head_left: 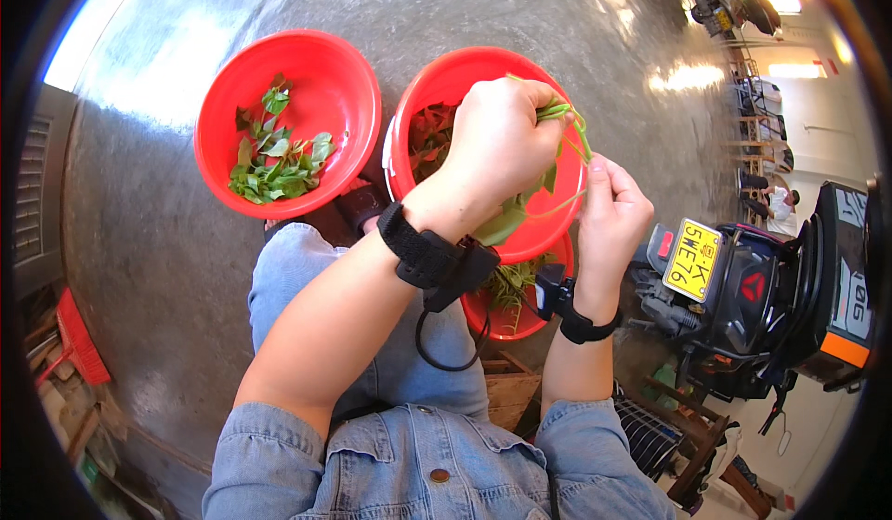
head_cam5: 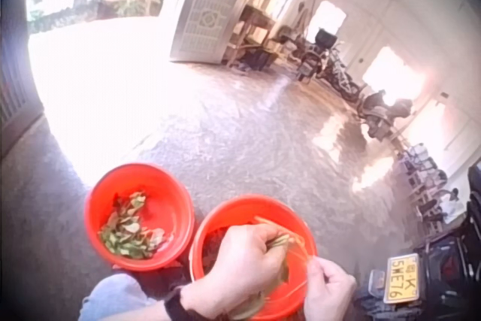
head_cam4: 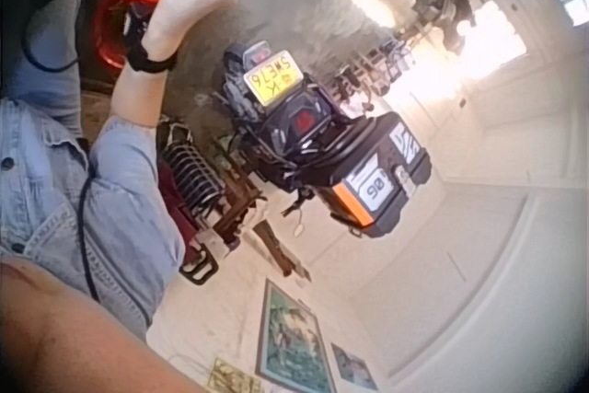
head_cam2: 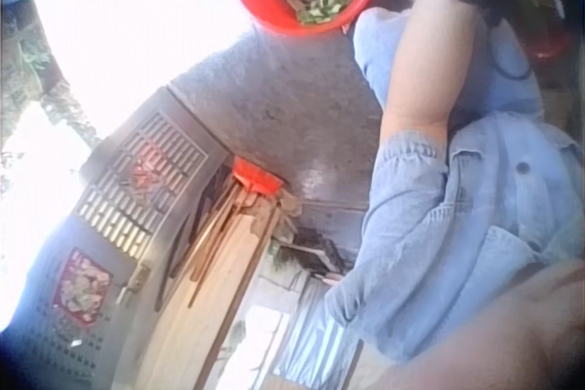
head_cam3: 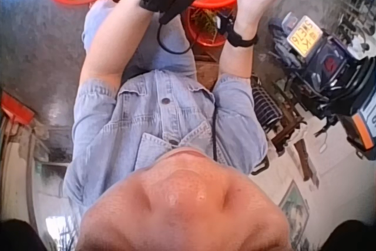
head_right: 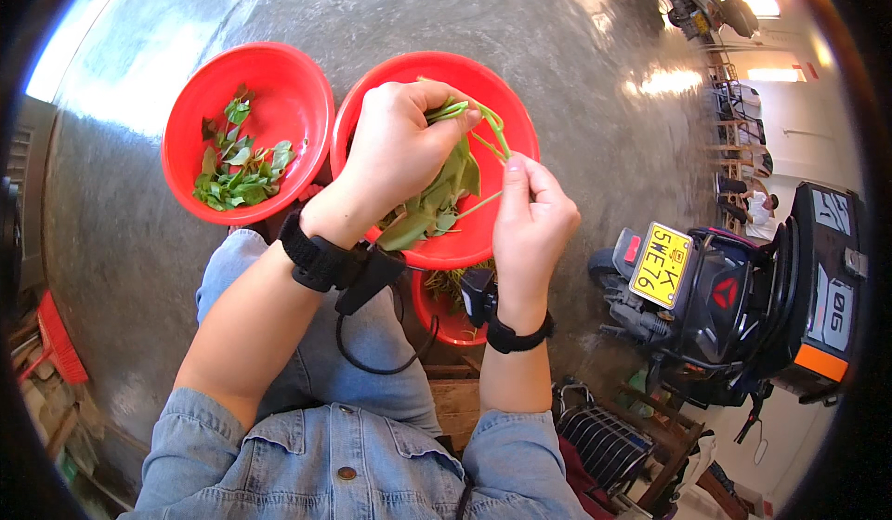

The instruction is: The person picks up stems of leafy greens, plucks individual leaves by hand, and sorts them into one red bowl while placing the bare stems into a second red bowl.

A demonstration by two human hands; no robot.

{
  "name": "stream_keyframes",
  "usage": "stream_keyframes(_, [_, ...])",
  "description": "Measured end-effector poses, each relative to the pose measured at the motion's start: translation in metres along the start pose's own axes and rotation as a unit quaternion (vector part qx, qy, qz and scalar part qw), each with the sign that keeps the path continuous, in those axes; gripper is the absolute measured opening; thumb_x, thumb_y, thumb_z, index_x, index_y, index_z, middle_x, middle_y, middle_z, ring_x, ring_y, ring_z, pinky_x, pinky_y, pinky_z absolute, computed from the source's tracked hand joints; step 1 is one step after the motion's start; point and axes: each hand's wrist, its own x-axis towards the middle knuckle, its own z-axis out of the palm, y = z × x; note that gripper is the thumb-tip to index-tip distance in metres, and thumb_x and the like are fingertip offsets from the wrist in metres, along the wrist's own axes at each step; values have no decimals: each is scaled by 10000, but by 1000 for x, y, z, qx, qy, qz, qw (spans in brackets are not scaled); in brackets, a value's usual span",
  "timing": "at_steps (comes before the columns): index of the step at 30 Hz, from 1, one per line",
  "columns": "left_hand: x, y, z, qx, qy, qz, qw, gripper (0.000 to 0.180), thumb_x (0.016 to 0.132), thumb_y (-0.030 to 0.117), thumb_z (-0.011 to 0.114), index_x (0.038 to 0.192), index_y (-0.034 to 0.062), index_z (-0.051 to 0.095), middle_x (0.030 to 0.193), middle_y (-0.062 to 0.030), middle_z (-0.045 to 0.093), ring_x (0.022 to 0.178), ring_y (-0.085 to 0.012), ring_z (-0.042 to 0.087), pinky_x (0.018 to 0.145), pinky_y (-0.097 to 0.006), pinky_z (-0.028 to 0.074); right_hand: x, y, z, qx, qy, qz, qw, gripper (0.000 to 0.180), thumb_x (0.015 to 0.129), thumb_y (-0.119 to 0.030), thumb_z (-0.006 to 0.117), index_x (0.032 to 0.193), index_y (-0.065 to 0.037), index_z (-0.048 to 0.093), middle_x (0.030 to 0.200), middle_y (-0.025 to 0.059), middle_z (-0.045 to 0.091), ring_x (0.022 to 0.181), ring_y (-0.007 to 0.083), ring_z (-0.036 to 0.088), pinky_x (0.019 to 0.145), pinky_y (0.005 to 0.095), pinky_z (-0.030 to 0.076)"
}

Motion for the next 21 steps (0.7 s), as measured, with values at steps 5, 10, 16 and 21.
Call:
stream_keyframes(5, [2,-1,-7,64,-11,82,995,145,779,102,639,871,-7,665,685,-166,639,590,-203,634,556,-295,483,15,20,-15,-35,103,7,994,230,877,-123,575,929,91,642,678,29,612,625,50,495,555,225,418])
stream_keyframes(10, [6,-2,-10,156,60,63,984,148,772,143,627,850,24,667,720,-168,635,680,-309,639,604,-354,505,21,20,-25,-98,133,34,986,234,880,-129,568,941,84,646,574,-2,535,497,35,429,454,234,359])
stream_keyframes(16, [-3,-8,7,186,-108,136,967,125,704,143,630,786,59,674,683,-136,629,641,-309,620,600,-372,501,18,13,-11,11,142,34,989,229,885,-128,565,949,76,648,553,-28,495,450,26,392,407,206,311])
stream_keyframes(21, [-6,-6,15,197,-165,172,951,106,665,99,606,744,72,671,651,-128,620,618,-299,617,588,-379,500,17,-2,3,65,140,44,987,230,890,-126,560,952,79,644,560,-30,490,454,24,395,406,200,315])
